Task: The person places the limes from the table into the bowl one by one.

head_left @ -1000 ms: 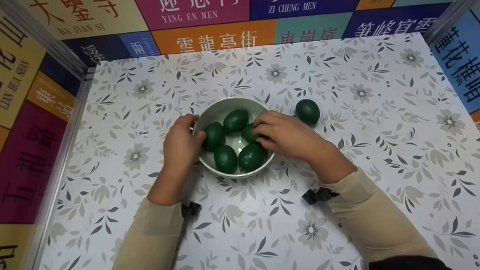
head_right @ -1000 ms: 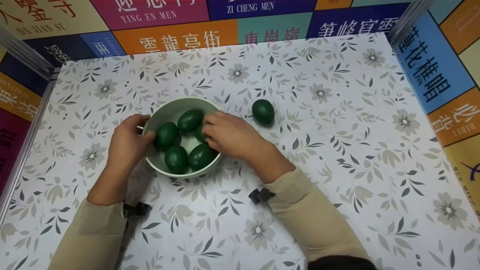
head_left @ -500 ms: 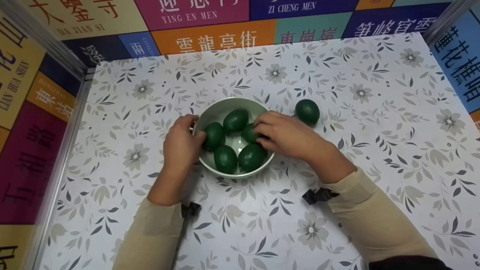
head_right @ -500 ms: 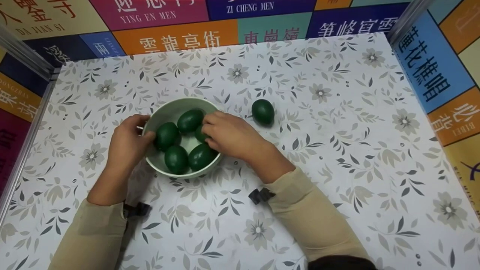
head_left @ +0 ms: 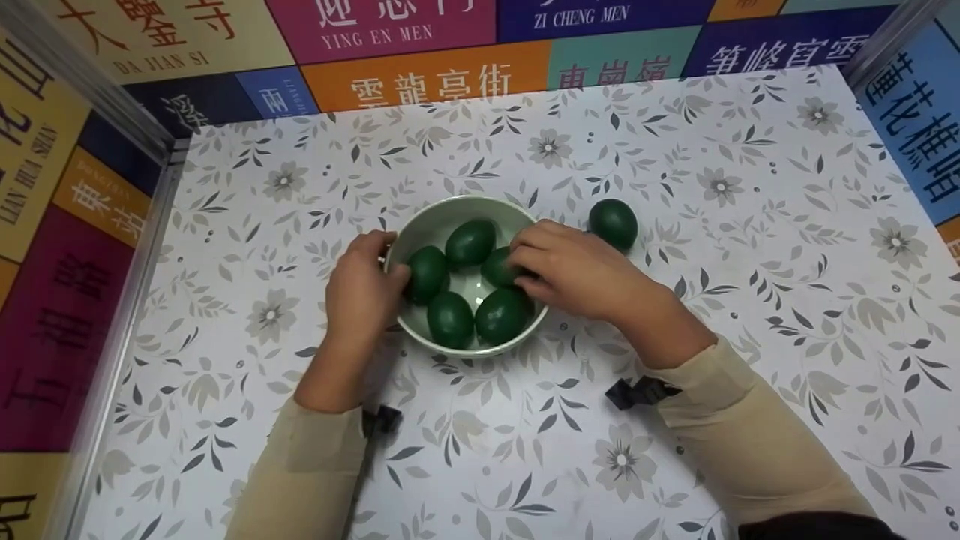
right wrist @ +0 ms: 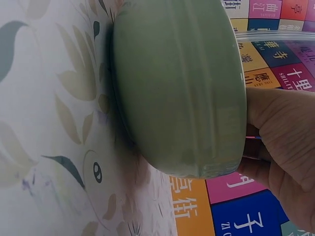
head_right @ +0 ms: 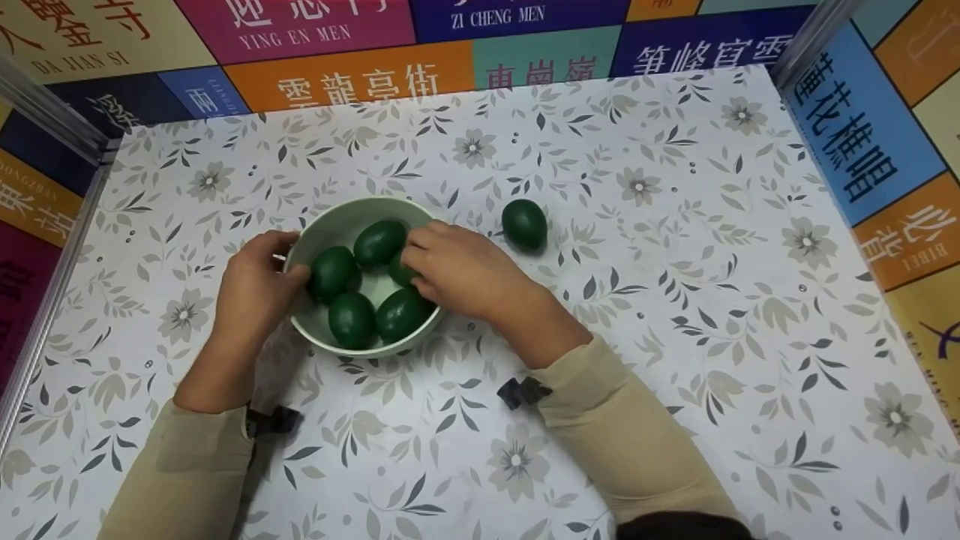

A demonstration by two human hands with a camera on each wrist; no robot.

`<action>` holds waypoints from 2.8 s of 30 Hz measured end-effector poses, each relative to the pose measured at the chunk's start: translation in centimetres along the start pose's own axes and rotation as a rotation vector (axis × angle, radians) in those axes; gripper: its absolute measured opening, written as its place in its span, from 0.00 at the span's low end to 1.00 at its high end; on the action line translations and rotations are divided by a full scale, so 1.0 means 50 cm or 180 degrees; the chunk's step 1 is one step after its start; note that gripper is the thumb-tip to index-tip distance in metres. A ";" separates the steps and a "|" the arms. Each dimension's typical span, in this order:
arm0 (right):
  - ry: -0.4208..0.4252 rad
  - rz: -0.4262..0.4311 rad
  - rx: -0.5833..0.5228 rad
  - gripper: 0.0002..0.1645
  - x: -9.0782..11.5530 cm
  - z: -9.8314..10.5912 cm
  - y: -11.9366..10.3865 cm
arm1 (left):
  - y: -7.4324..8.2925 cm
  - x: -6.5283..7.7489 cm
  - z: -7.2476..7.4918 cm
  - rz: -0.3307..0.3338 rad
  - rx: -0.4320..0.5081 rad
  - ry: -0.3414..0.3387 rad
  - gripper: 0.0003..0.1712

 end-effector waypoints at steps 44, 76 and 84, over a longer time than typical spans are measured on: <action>0.0395 -0.0006 0.0131 0.36 0.048 0.051 0.017 | 0.001 0.001 0.002 0.0009 -0.0017 -0.0046 0.25; 0.0325 -0.0720 -0.0099 0.44 0.090 0.044 0.098 | 0.001 -0.002 -0.001 0.0074 -0.0031 -0.0059 0.25; 0.0326 -0.0850 -0.0114 0.45 0.100 0.041 0.118 | 0.000 -0.001 0.000 0.0032 -0.0020 -0.0034 0.25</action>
Point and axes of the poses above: each hand's wrist, its own x-axis away from the middle knuckle, its own z-axis out of the back of the hand, y = z × x, the point moved 4 cm from there along -x, towards the middle knuckle, and after that the axes turned 14 degrees about z, right-handed, at the moved point
